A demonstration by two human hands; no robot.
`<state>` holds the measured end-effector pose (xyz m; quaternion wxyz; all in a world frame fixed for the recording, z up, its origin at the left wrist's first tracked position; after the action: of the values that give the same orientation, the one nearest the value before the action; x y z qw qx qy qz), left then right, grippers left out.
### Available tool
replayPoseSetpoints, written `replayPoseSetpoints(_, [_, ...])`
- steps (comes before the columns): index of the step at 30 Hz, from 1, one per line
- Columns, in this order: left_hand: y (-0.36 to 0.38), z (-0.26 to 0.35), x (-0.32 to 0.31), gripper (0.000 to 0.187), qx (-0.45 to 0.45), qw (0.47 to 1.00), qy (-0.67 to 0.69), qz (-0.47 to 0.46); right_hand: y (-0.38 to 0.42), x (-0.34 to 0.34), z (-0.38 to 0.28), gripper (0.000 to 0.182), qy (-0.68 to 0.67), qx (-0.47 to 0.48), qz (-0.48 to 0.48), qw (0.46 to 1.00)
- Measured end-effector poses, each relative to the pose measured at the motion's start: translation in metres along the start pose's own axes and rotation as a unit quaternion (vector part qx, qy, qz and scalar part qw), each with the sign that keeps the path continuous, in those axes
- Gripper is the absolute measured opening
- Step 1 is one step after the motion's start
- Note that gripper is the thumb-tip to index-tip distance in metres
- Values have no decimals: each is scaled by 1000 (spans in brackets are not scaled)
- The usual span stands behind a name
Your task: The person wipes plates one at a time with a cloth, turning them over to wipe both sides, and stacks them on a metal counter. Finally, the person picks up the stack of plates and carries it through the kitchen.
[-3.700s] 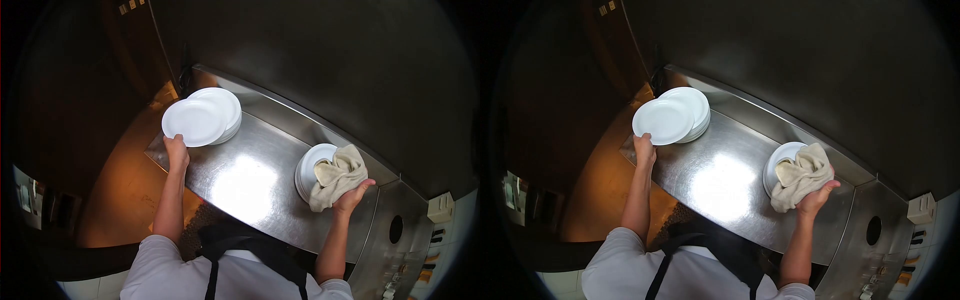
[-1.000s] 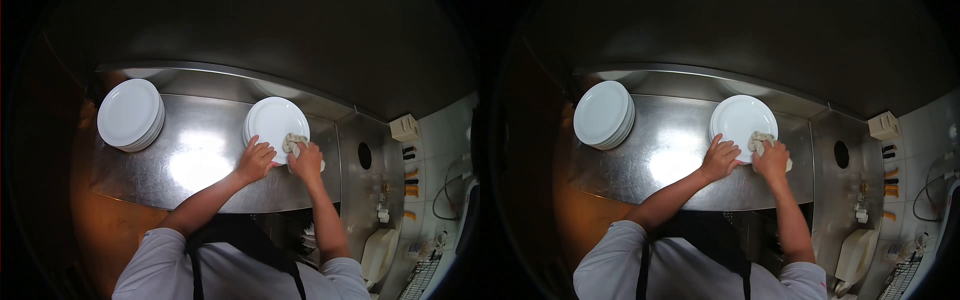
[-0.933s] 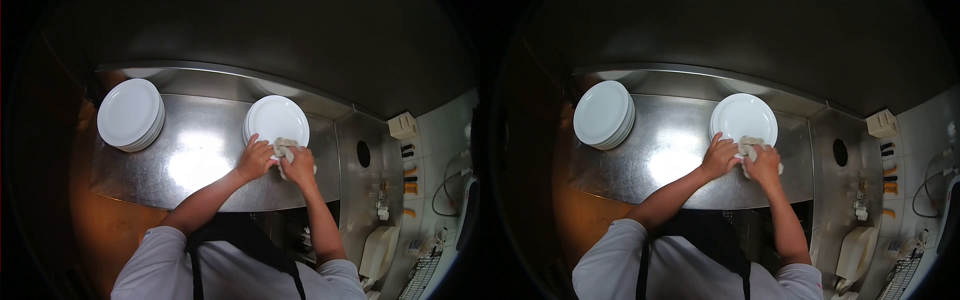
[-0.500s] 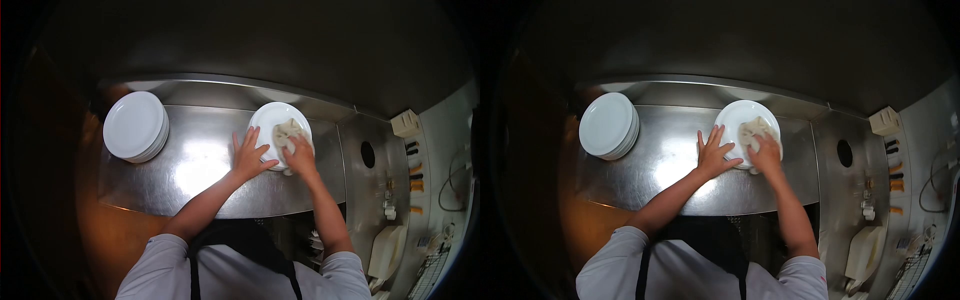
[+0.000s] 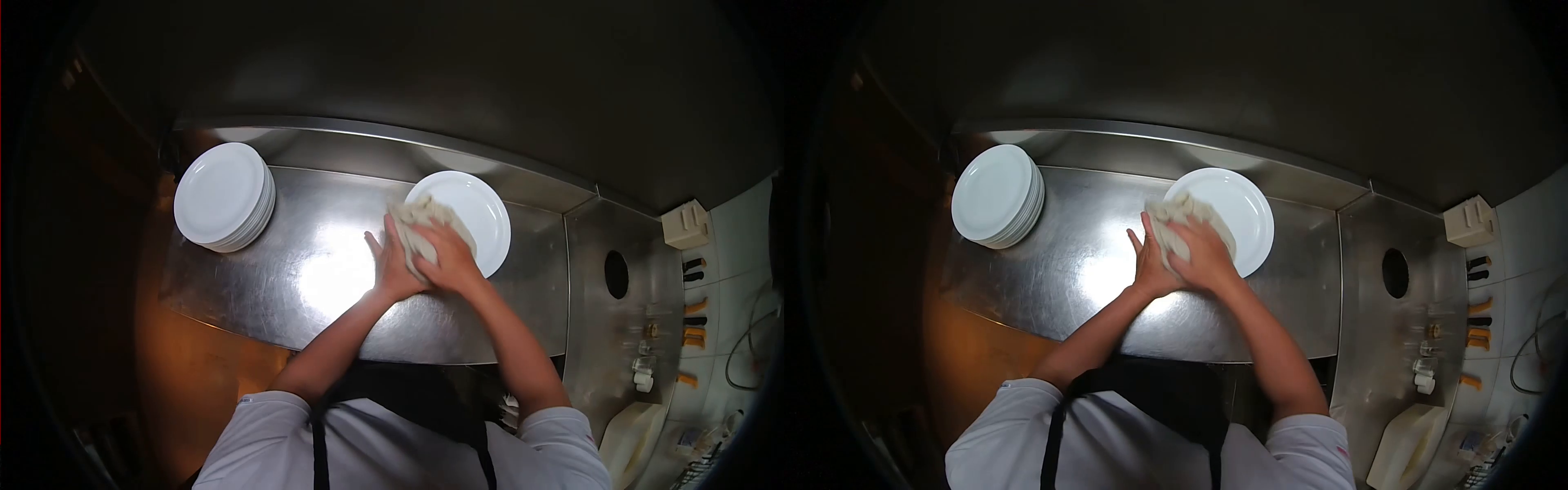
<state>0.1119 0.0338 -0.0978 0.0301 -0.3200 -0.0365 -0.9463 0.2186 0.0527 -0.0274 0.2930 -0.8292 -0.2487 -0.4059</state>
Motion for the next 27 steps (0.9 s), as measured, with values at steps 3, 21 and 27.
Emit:
replayPoseSetpoints(3, [-1, 6, 7, 168, 25, 999, 3, 23, 57, 30, -9, 58, -23, -2, -110, 994])
replayPoseSetpoints(21, [11, 16, -2, 137, 0, 999, -46, -5, 53, 35, -25, 60, -40, 64, -147, 986])
replayPoseSetpoints(27, [-47, 17, 22, 73, 81, 946, 313, -17, 107, 96, 69, 59, 182, -76, 199, 960])
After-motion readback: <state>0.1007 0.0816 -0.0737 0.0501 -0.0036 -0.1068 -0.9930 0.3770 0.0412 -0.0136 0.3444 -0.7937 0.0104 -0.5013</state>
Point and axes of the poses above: each hand's wrist, its own y-axis away from the middle knuckle, its own x-axis out of the back of the hand, z = x × y, the point moved 8 cm from there along -y, towards the middle knuckle, and after that the axes turned 13 degrees about x, right-handed, at the moved point
